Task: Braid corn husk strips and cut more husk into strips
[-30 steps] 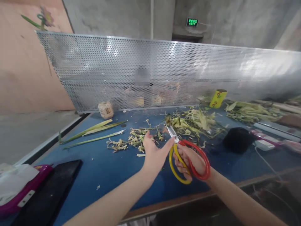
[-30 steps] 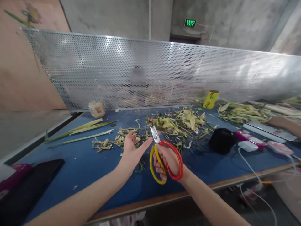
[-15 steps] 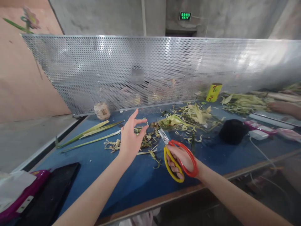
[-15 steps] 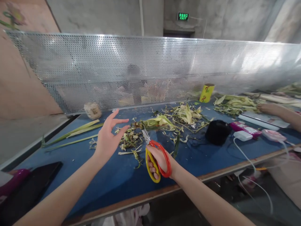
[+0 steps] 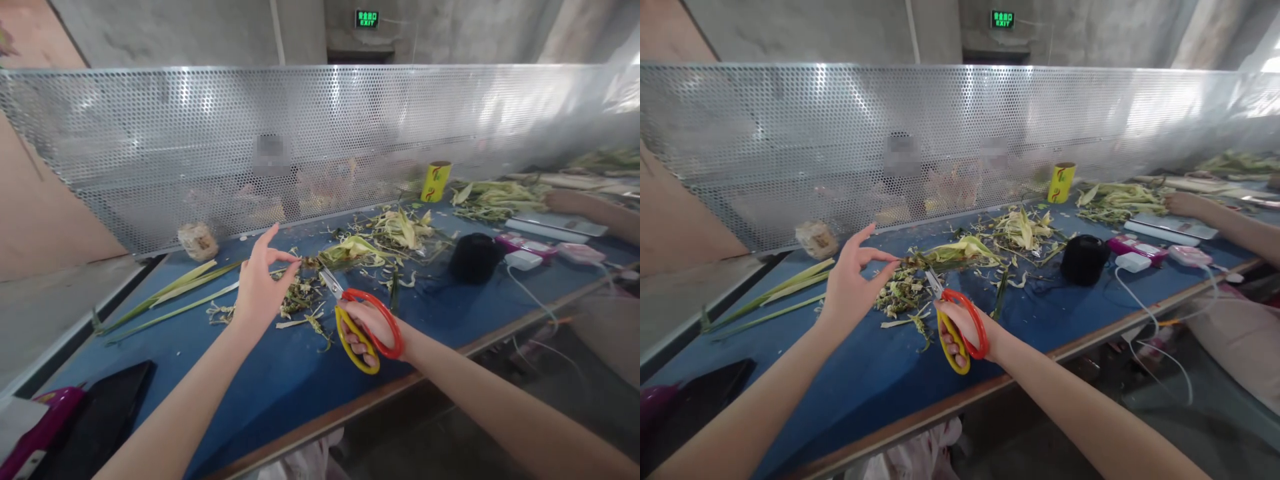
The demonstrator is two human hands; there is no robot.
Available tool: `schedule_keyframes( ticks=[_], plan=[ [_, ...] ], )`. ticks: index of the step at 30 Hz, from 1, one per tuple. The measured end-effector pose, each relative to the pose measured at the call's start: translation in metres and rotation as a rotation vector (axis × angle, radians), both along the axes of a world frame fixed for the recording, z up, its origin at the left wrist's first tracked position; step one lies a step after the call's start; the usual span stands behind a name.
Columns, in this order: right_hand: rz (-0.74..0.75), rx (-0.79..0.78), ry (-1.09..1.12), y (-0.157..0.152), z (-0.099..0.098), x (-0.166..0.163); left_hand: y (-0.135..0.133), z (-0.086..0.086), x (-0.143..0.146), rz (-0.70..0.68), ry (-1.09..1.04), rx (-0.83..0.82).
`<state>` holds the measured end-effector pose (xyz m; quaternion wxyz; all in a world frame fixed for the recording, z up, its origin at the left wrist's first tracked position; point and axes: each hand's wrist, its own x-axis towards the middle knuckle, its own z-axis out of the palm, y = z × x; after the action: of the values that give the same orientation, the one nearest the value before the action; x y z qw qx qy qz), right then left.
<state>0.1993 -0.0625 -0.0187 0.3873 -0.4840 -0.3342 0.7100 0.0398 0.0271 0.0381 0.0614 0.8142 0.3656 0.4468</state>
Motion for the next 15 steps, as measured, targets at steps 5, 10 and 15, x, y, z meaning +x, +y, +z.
schedule_keyframes(
  ticks=[5,10,15],
  plan=[
    [0.108,-0.020,0.202,0.004,0.002,0.007,0.000,0.007,-0.001,-0.015,0.020,-0.006],
    [0.181,-0.033,0.356,0.009,0.003,0.010,0.001,0.009,-0.002,-0.019,0.024,0.024],
    [0.149,-0.019,0.410,0.012,0.007,0.007,0.003,0.009,-0.003,-0.034,0.009,0.028]
  ],
)
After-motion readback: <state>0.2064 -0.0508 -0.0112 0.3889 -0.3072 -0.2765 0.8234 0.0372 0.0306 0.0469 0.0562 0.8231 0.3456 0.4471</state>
